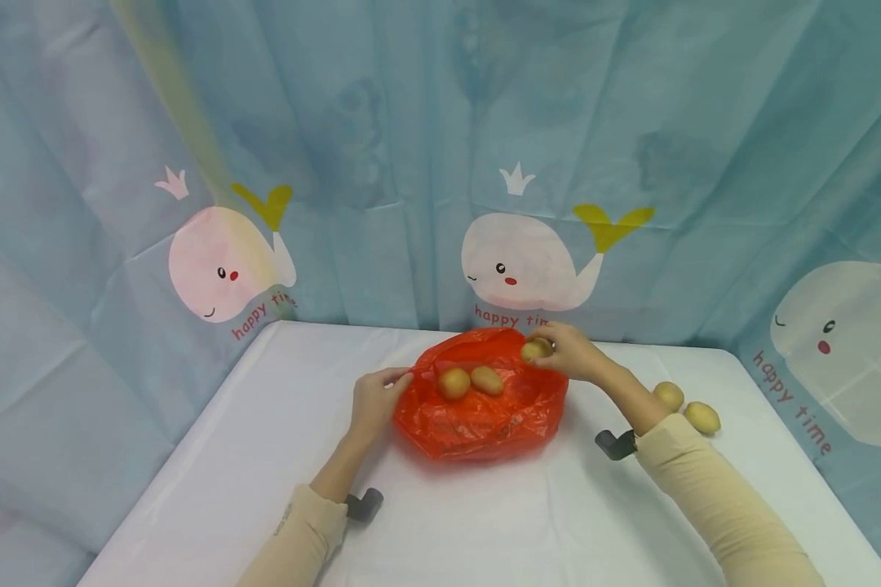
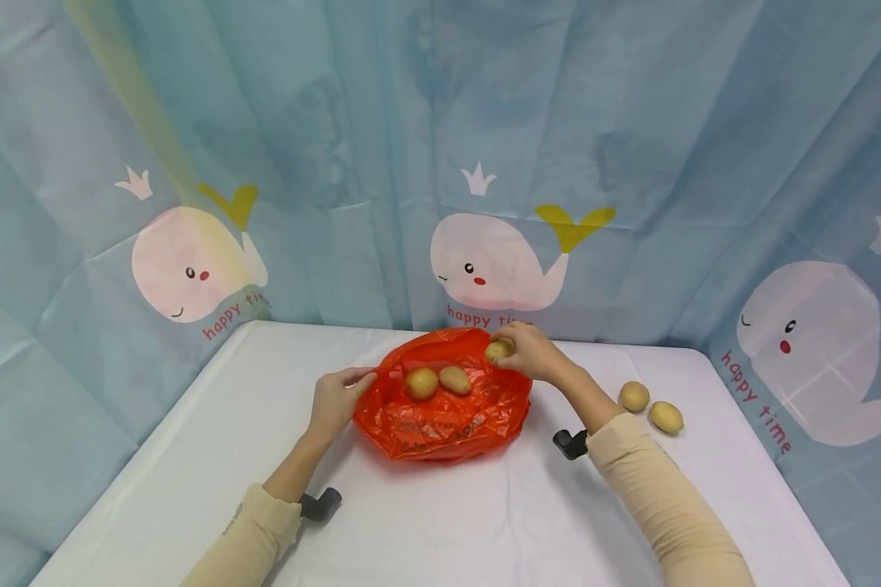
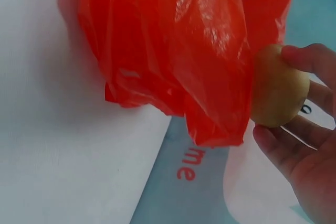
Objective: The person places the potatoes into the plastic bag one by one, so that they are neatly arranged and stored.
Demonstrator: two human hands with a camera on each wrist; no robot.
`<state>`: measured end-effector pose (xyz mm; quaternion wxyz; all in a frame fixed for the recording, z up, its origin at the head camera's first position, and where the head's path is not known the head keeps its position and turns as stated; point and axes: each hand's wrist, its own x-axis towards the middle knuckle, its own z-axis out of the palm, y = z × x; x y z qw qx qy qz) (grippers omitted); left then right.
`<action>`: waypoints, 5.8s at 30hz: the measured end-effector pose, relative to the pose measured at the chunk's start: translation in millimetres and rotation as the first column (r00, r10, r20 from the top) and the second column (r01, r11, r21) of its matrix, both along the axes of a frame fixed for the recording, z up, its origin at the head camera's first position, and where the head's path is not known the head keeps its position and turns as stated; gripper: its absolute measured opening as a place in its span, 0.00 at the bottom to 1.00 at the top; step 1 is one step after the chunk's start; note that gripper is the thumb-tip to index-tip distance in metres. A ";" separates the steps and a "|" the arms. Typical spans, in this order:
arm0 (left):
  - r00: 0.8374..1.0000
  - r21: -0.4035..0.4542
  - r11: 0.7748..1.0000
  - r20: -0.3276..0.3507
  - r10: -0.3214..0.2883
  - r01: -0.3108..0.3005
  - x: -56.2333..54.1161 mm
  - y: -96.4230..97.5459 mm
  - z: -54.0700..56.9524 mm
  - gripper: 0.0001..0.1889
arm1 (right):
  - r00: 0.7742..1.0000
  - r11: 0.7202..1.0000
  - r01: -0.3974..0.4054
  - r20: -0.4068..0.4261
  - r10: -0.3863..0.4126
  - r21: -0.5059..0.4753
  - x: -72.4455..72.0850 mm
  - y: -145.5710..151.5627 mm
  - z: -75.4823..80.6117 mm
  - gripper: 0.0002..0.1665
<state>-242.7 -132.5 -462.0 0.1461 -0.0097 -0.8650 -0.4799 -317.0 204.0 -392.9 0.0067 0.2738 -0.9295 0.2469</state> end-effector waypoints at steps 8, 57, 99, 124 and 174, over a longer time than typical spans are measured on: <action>1.000 -0.003 1.000 0.005 0.006 -0.006 -2.0 0.2 0.1 0.13 | 0.999 1.000 -0.027 0.017 0.027 -0.003 -2.1 -10.2 -6.3 0.20; 1.000 0.026 1.000 -0.027 -0.016 0.017 -1.8 -0.1 0.3 0.12 | 0.992 0.970 -0.073 0.117 0.046 0.233 -2.5 -30.4 -49.7 0.24; 1.000 0.024 1.000 0.005 -0.020 0.020 -3.0 -4.6 -4.1 0.13 | 1.000 0.987 0.016 -0.029 -0.011 0.158 12.9 -3.9 -22.0 0.22; 1.000 0.019 1.000 0.005 -0.020 0.020 -3.4 -5.8 -2.6 0.13 | 0.994 0.991 0.106 -0.045 -0.103 0.086 16.6 48.6 -6.0 0.22; 0.999 -0.010 1.000 -0.031 -0.015 0.014 -2.1 -3.8 -1.2 0.12 | 0.937 0.939 0.266 0.168 -0.305 0.219 21.9 144.9 -9.6 0.32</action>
